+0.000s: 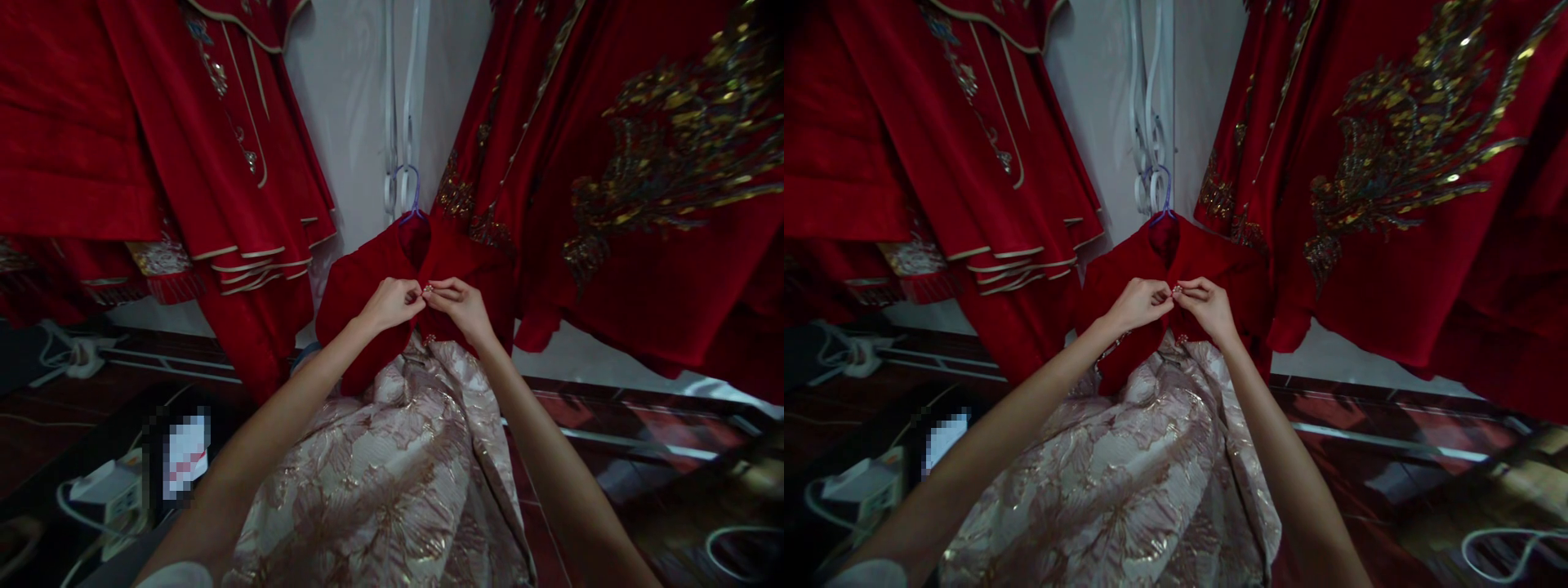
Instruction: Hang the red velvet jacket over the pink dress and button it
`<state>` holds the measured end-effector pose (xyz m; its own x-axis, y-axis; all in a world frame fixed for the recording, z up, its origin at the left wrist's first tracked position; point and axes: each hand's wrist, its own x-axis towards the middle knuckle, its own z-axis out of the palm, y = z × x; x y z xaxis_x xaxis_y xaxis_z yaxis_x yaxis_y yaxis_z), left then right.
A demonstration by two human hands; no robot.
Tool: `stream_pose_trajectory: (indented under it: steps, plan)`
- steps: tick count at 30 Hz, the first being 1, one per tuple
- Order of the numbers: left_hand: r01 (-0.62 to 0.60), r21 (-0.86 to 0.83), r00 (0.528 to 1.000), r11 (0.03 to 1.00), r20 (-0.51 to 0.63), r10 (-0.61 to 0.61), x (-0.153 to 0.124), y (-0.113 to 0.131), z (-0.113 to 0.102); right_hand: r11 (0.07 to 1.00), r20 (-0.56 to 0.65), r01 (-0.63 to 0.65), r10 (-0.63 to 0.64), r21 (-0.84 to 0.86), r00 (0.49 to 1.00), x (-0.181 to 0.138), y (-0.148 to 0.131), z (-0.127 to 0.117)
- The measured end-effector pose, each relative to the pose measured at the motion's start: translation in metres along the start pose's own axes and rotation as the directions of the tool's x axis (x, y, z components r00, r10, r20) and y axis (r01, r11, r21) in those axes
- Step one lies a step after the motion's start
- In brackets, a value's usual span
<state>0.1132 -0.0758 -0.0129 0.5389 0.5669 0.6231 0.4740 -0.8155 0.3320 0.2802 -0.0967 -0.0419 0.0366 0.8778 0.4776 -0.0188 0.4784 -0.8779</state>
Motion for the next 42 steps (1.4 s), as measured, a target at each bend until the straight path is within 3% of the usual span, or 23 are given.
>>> stream_pose_trajectory:
  steps: [4, 7, 9, 11, 13, 15, 18, 25, 30, 33, 36, 39, 42]
  plan:
    - [0.031, -0.057, 0.998, 0.998, -0.059, -0.034, 0.002, 0.004, 0.009, 0.996, 0.011, 0.052, -0.051, -0.068, 0.999, 0.006, -0.003, 0.002]
    - [0.146, -0.289, 0.967, 0.946, -0.158, -0.197, -0.002, 0.005, 0.028, 0.993, 0.010, 0.087, -0.086, -0.082, 0.996, 0.001, 0.001, 0.007]
    - [0.223, -0.520, 0.925, 0.825, -0.154, -0.348, -0.010, 0.004, 0.042, 0.984, 0.011, 0.120, -0.120, -0.134, 0.993, -0.012, 0.008, 0.010]
    - [0.283, -0.703, 0.889, 0.653, -0.064, -0.454, -0.022, 0.002, 0.052, 0.949, 0.015, 0.164, -0.166, -0.270, 0.986, -0.031, 0.016, 0.012]
    - [0.334, -0.791, 0.870, 0.513, 0.050, -0.490, -0.033, -0.001, 0.057, 0.871, 0.023, 0.224, -0.238, -0.437, 0.971, -0.050, 0.022, 0.013]
    - [0.368, -0.813, 0.860, 0.451, 0.114, -0.497, -0.043, -0.004, 0.056, 0.779, 0.070, 0.286, -0.299, -0.558, 0.952, -0.063, 0.024, 0.014]
    - [0.394, -0.803, 0.856, 0.446, 0.144, -0.497, -0.055, -0.008, 0.048, 0.706, 0.099, 0.297, -0.308, -0.643, 0.946, -0.067, 0.020, 0.014]
    - [0.429, -0.739, 0.854, 0.520, 0.144, -0.499, -0.070, -0.021, 0.032, 0.644, -0.012, 0.079, -0.135, -0.761, 0.991, -0.065, 0.032, 0.008]
    - [0.460, -0.720, 0.848, 0.519, 0.183, -0.497, -0.072, -0.022, 0.028, 0.515, -0.202, -0.023, -0.294, -0.857, 0.934, -0.066, 0.063, 0.004]
    - [0.481, -0.729, 0.861, 0.488, 0.287, -0.421, -0.073, -0.015, 0.022, 0.435, -0.212, -0.039, -0.358, -0.900, 0.909, -0.065, 0.076, -0.006]
    - [0.491, -0.724, 0.870, 0.485, 0.371, -0.326, -0.074, -0.011, 0.021, 0.377, -0.186, -0.043, -0.353, -0.925, 0.917, -0.063, 0.086, -0.022]
    - [0.479, -0.716, 0.876, 0.508, 0.361, -0.319, -0.076, -0.014, 0.027, 0.403, -0.168, -0.018, -0.341, -0.915, 0.925, -0.056, 0.091, -0.048]
    - [0.461, -0.730, 0.886, 0.505, 0.342, -0.314, -0.077, -0.021, 0.035, 0.532, -0.269, -0.046, -0.350, -0.846, 0.897, -0.037, 0.078, -0.080]
